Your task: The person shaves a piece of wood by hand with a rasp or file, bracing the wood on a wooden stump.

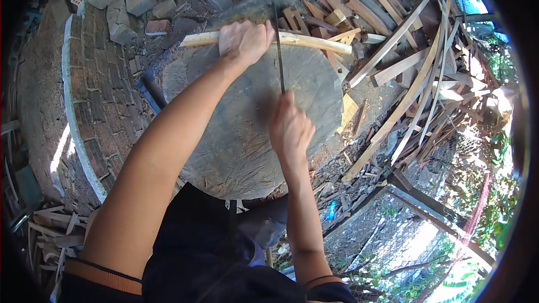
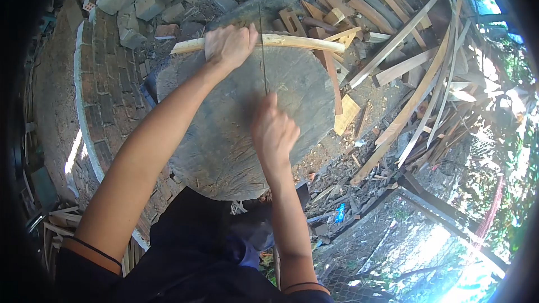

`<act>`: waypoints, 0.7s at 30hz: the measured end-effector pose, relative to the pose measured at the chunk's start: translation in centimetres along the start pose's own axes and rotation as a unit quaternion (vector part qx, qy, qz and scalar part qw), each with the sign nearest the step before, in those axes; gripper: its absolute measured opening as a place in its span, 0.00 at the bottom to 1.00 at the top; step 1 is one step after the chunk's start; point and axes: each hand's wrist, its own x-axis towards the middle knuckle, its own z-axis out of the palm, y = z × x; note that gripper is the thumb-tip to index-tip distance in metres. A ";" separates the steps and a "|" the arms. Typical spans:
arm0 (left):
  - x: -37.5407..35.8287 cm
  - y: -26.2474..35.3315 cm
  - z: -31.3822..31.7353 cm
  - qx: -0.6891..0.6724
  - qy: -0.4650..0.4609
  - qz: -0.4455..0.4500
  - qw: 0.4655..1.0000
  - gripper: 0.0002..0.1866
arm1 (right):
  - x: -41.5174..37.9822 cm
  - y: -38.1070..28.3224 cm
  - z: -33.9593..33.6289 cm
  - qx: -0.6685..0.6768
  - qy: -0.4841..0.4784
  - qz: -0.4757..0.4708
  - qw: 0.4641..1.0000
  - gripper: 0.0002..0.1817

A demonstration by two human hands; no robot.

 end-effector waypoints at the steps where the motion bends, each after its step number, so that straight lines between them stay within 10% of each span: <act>1: -0.1 -0.2 0.0 -0.003 -0.004 -0.002 1.000 0.30 | -0.9 0.1 -0.3 0.000 -0.047 0.021 0.999 0.05; 8: -0.2 -0.4 0.2 0.003 0.026 0.008 1.000 0.30 | 5.8 -1.0 2.4 0.026 0.083 -0.040 0.995 0.07; 17: -0.1 -0.1 -0.7 -0.024 -0.046 -0.004 0.999 0.30 | 1.3 -0.3 0.5 -0.007 -0.055 0.025 0.998 0.06; 21: -0.3 -0.3 -0.3 -0.033 -0.017 0.005 0.999 0.30 | 6.3 -1.3 2.2 0.007 0.065 -0.037 0.997 0.07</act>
